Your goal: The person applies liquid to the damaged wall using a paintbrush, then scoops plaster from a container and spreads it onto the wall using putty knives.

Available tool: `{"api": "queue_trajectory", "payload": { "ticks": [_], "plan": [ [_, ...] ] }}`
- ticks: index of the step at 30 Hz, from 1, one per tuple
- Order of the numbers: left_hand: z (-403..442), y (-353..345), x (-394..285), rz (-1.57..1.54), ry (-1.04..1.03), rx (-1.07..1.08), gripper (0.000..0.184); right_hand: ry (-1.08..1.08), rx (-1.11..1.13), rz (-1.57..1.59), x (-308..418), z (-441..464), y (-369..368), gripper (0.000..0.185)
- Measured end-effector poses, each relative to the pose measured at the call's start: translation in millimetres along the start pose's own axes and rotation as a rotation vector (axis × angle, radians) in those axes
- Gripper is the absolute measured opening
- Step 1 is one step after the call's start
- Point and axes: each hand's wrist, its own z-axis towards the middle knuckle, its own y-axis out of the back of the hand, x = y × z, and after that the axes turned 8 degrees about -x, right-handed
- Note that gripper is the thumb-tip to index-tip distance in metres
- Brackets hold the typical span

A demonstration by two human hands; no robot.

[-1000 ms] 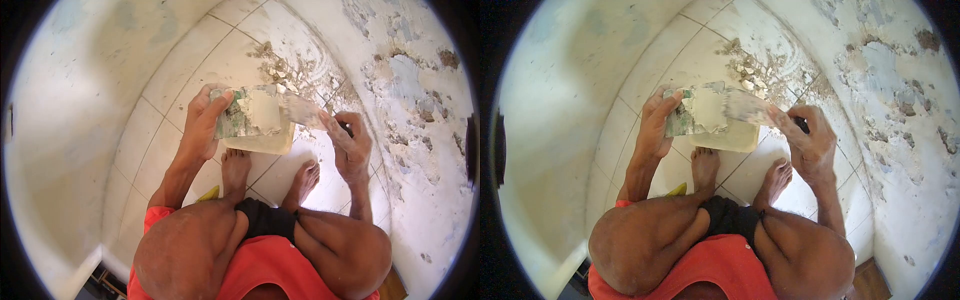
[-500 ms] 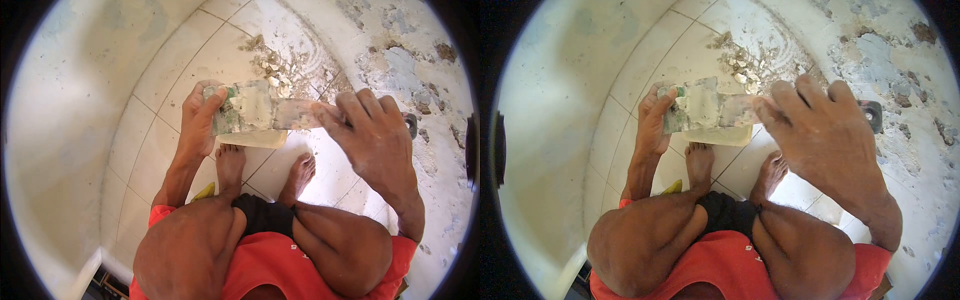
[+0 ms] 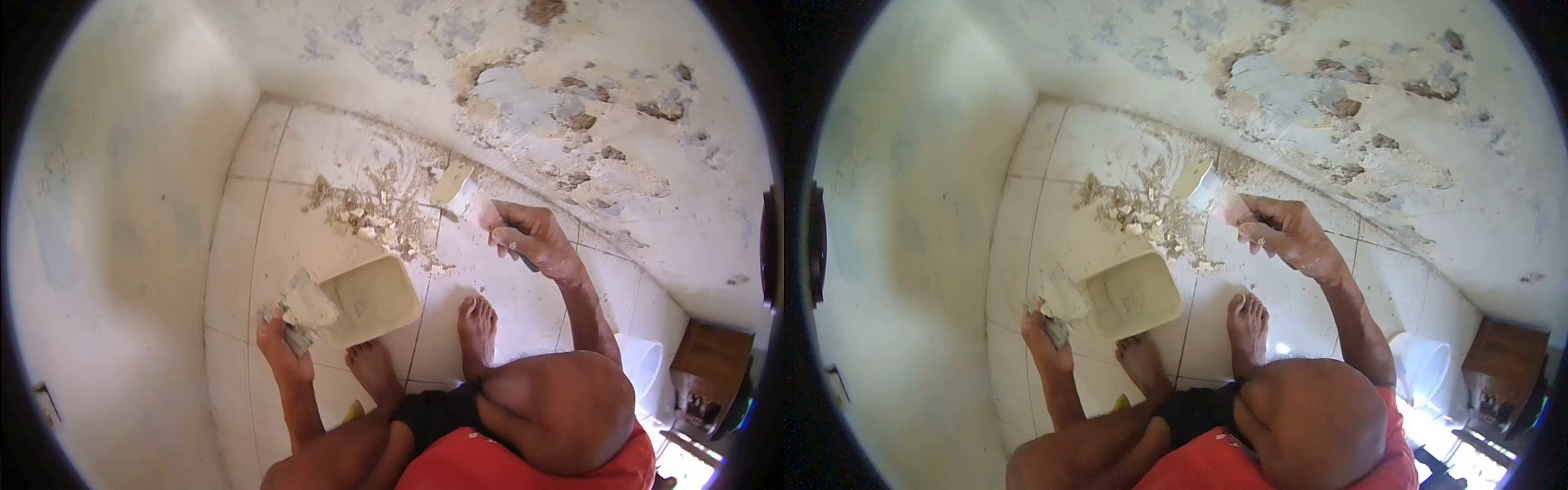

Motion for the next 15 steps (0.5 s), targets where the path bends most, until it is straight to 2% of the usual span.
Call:
{"api": "queue_trajectory", "payload": {
  "ticks": [2,5,6,10,13,15],
  "plan": [
    [0.5,1.0,6.4,0.007,-0.005,0.025,0.043,0.015,-0.079,-0.046,5.7,6.9,8.9,0.044],
    [4.4,7.8,19.6,0.018,-0.010,0.079,0.039,0.211,-0.242,-0.355,4.5,18.4,24.4,0.049],
    [5.6,9.0,23.4,-0.001,-0.010,0.117,0.037,0.360,-0.285,-0.456,-0.1,22.7,30.2,0.049],
    [10.9,16.1,34.4,-0.027,-0.012,0.192,0.034,0.255,-0.344,-0.594,3.0,15.8,46.2,0.049],
    [9.1,11.2,37.6,-0.034,-0.019,0.201,0.034,0.340,-0.438,-0.547,-3.0,5.0,51.3,0.047],
    [9.3,12.1,39.1,-0.017,-0.020,0.188,0.034,0.478,-0.511,-0.584,-13.8,1.2,58.4,0.048]
  ]
}}
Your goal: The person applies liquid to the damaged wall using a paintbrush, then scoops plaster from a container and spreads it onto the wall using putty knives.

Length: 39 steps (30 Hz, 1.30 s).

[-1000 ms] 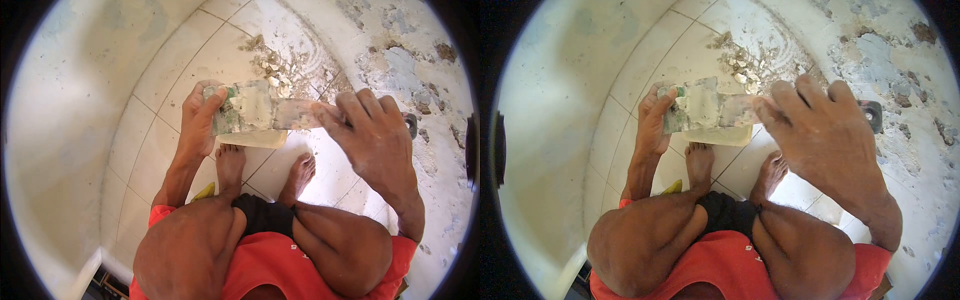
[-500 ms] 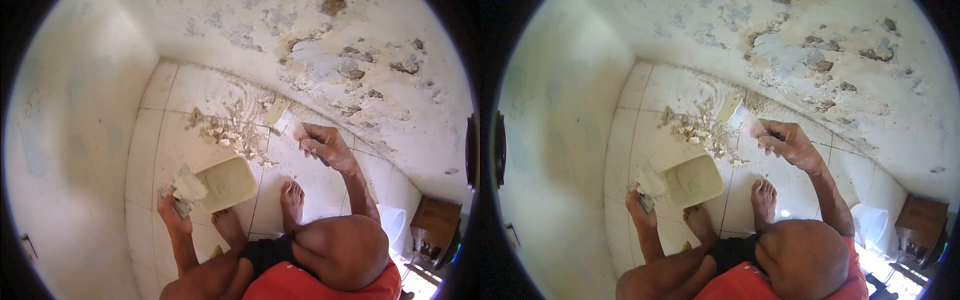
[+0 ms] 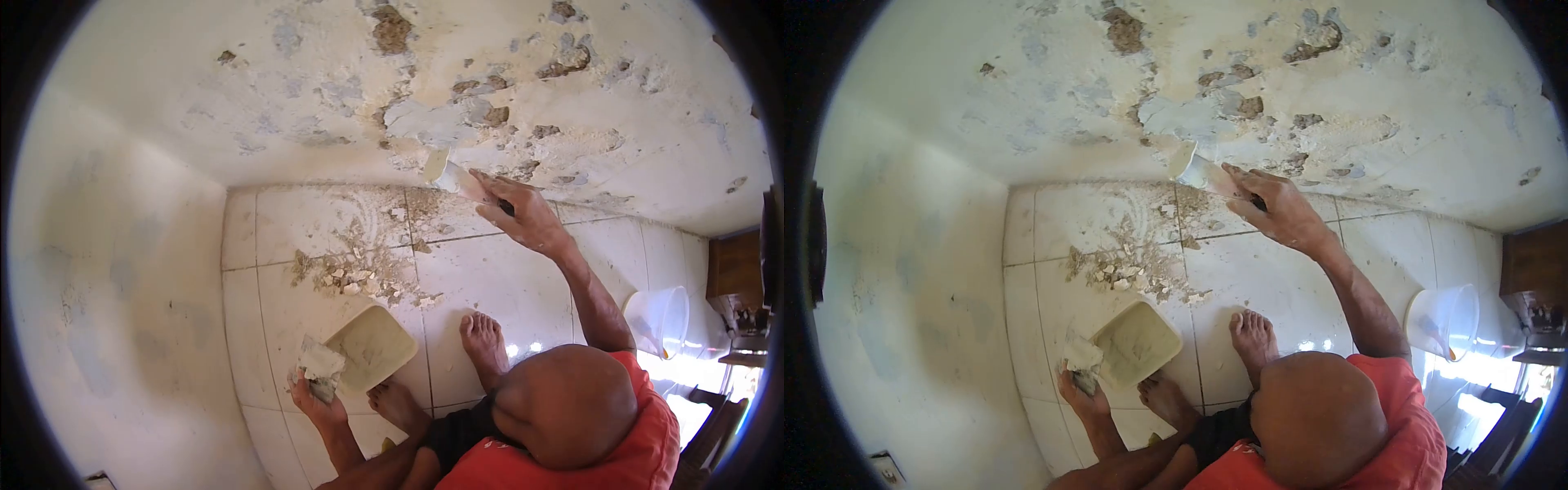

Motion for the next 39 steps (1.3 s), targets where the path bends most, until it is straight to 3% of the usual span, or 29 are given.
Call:
{"api": "queue_trajectory", "payload": {
  "ticks": [4,6,7,10,12,14,20,24,26,35,38,39],
  "plan": [
    [4.2,9.4,5.1,-0.010,-0.022,0.015,0.030,-0.107,0.051,-0.050,-17.7,-0.3,24.0,0.045],
    [4.4,9.7,6.3,-0.015,-0.012,0.032,0.030,0.145,-0.092,-0.248,-23.4,8.3,30.6,0.041],
    [3.8,10.4,7.1,0.023,-0.021,0.022,0.032,-0.078,-0.034,-0.254,-22.0,7.8,40.1,0.034],
    [4.6,12.5,12.2,0.062,-0.039,0.024,0.036,0.067,-0.071,-0.376,-37.2,14.9,53.9,0.030],
    [2.5,8.0,14.2,0.058,-0.047,0.034,0.036,0.045,-0.082,-0.372,-30.7,20.0,60.6,0.026],
    [-0.7,1.4,15.0,0.020,-0.035,0.016,0.027,0.090,-0.092,-0.446,-31.8,24.0,65.9,0.024],
    [2.7,-0.2,19.1,0.038,-0.005,0.035,0.028,-0.036,-0.124,-0.591,-35.6,40.4,74.5,0.022],
    [4.5,2.5,22.7,0.025,0.006,0.035,0.028,0.044,-0.163,-0.614,-45.1,42.0,77.2,0.023],
    [8.1,8.6,23.4,0.054,0.000,0.048,0.035,-0.015,-0.191,-0.594,-40.8,41.4,81.5,0.024],
    [5.4,15.7,14.6,0.100,-0.032,0.023,0.033,-0.326,-0.149,-0.621,-32.4,-1.5,88.0,0.032],
    [7.1,17.1,14.8,0.082,-0.020,-0.006,0.034,-0.362,-0.172,-0.408,-10.9,-9.7,74.4,0.023],
    [6.8,15.5,14.9,0.082,-0.016,-0.006,0.034,-0.278,-0.071,-0.433,-9.8,-8.3,72.8,0.030]
  ]
}}
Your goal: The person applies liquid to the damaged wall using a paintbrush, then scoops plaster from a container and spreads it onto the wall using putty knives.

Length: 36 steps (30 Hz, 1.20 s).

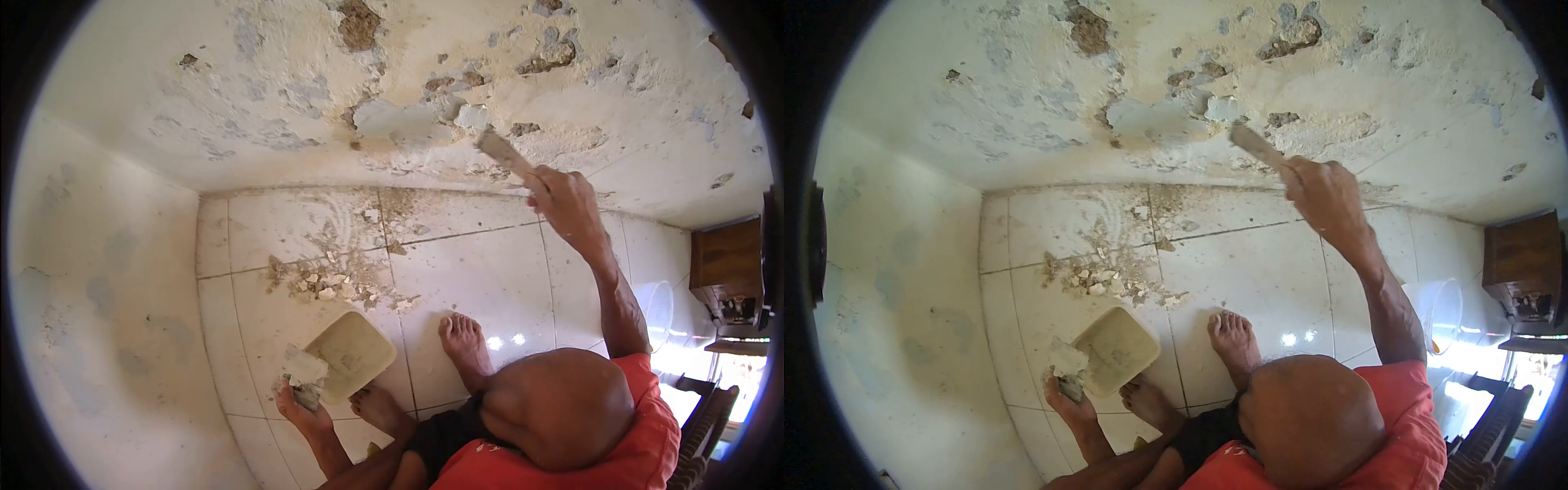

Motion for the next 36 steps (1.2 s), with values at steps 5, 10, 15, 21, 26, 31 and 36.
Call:
{"api": "queue_trajectory", "payload": {
  "ticks": [5,10,15,21,26,31,36],
  "plan": [
    [-0.3,-8.1,0.3,-0.019,-0.009,-0.019,0.028,-0.002,0.167,0.108,22.2,21.5,-15.4,0.031],
    [-2.9,-9.2,-0.3,-0.042,-0.008,-0.013,0.029,-0.087,0.149,0.126,16.0,33.1,-24.8,0.036],
    [-4.0,-4.4,-0.8,-0.025,-0.012,-0.017,0.031,-0.231,0.161,0.239,12.6,7.0,-20.2,0.037],
    [-2.5,-6.5,2.1,-0.016,0.007,-0.010,0.029,-0.139,0.166,0.271,21.1,5.6,-9.5,0.032],
    [-0.9,-11.2,6.1,-0.027,0.017,0.008,0.025,0.002,0.111,0.182,23.0,27.9,-12.1,0.029],
    [-8.8,-14.6,-1.1,-0.001,0.008,-0.031,0.024,-0.222,0.117,0.115,26.3,13.6,5.9,0.032],
    [-9.8,-17.7,-0.4,0.002,0.028,-0.007,0.023,-0.150,0.137,0.297,29.3,19.4,21.0,0.032]
  ]
}}
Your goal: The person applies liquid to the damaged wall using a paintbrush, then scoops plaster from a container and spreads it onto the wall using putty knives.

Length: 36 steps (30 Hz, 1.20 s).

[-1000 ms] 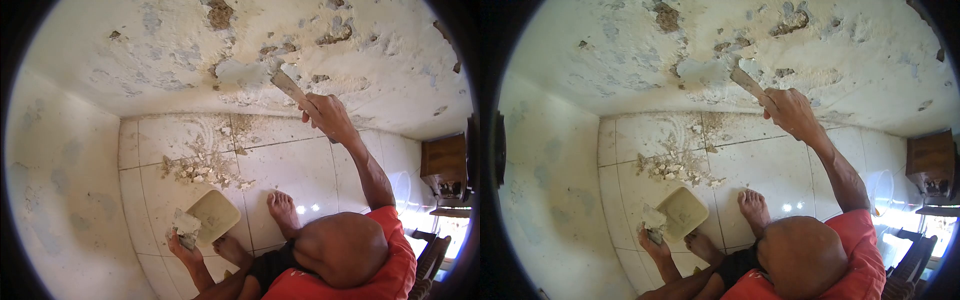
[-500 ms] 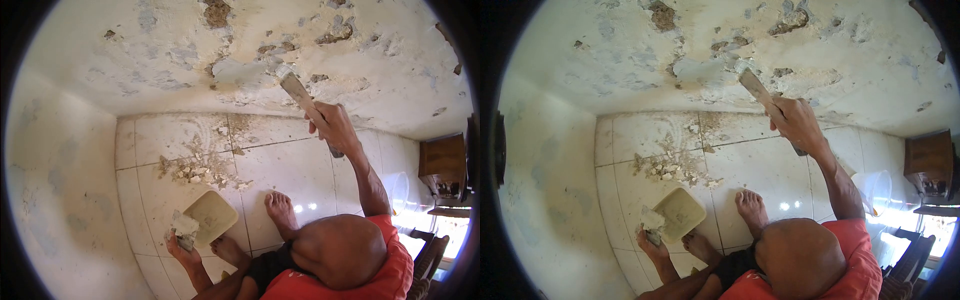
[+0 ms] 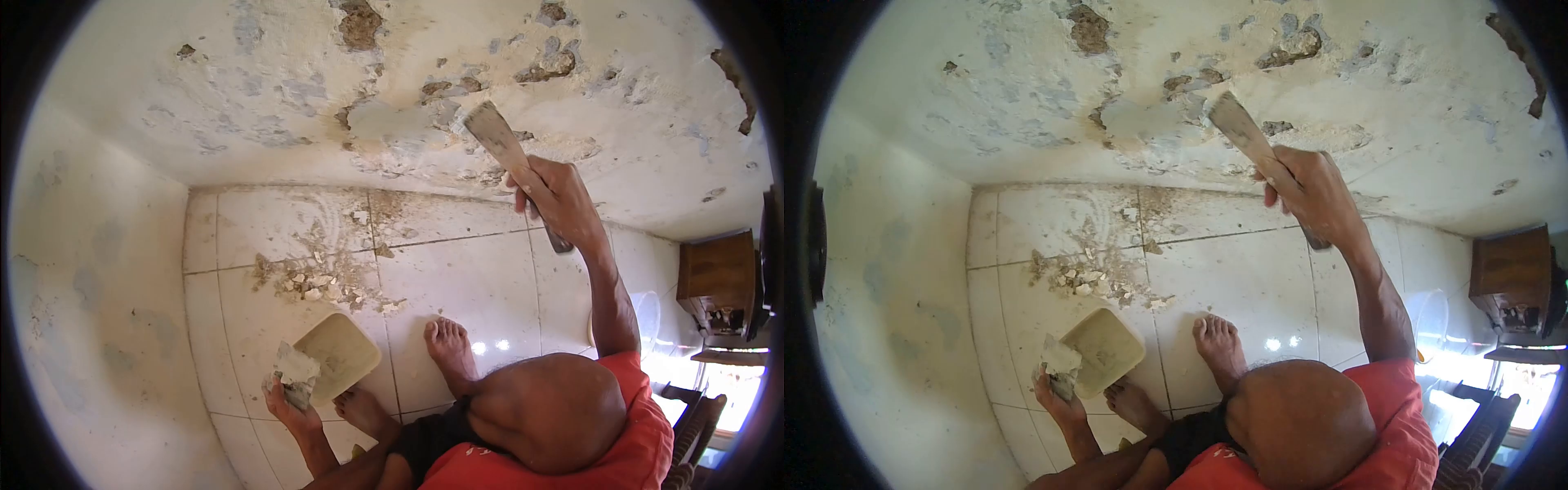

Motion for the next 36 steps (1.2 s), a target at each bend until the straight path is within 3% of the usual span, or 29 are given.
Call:
{"api": "queue_trajectory", "payload": {
  "ticks": [2,6,11,19,21,26,36],
  "plan": [
    [5.8,2.4,6.8,-0.045,0.016,0.033,0.024,0.222,-0.013,0.129,-14.2,19.8,-11.2,0.032],
    [5.4,-2.6,7.5,-0.065,0.021,0.035,0.025,0.236,-0.109,0.143,-14.8,40.8,-29.5,0.033],
    [1.4,0.2,4.0,-0.018,-0.009,-0.009,0.028,0.109,-0.284,-0.052,-25.7,44.6,-25.6,0.032],
    [6.2,18.0,2.8,-0.018,-0.013,-0.028,0.027,0.032,-0.253,0.013,-44.4,4.5,-26.8,0.035],
    [5.8,18.3,2.4,-0.009,-0.015,-0.032,0.028,-0.121,-0.151,0.192,-33.5,-14.5,-27.7,0.039],
    [3.0,9.5,-0.3,-0.028,-0.031,-0.024,0.025,0.134,-0.260,0.632,1.5,-4.2,-56.5,0.043],
    [2.3,11.7,1.5,-0.060,-0.005,0.008,0.027,-0.088,-0.260,0.770,-3.8,14.1,-132.5,0.047]
  ]
}}
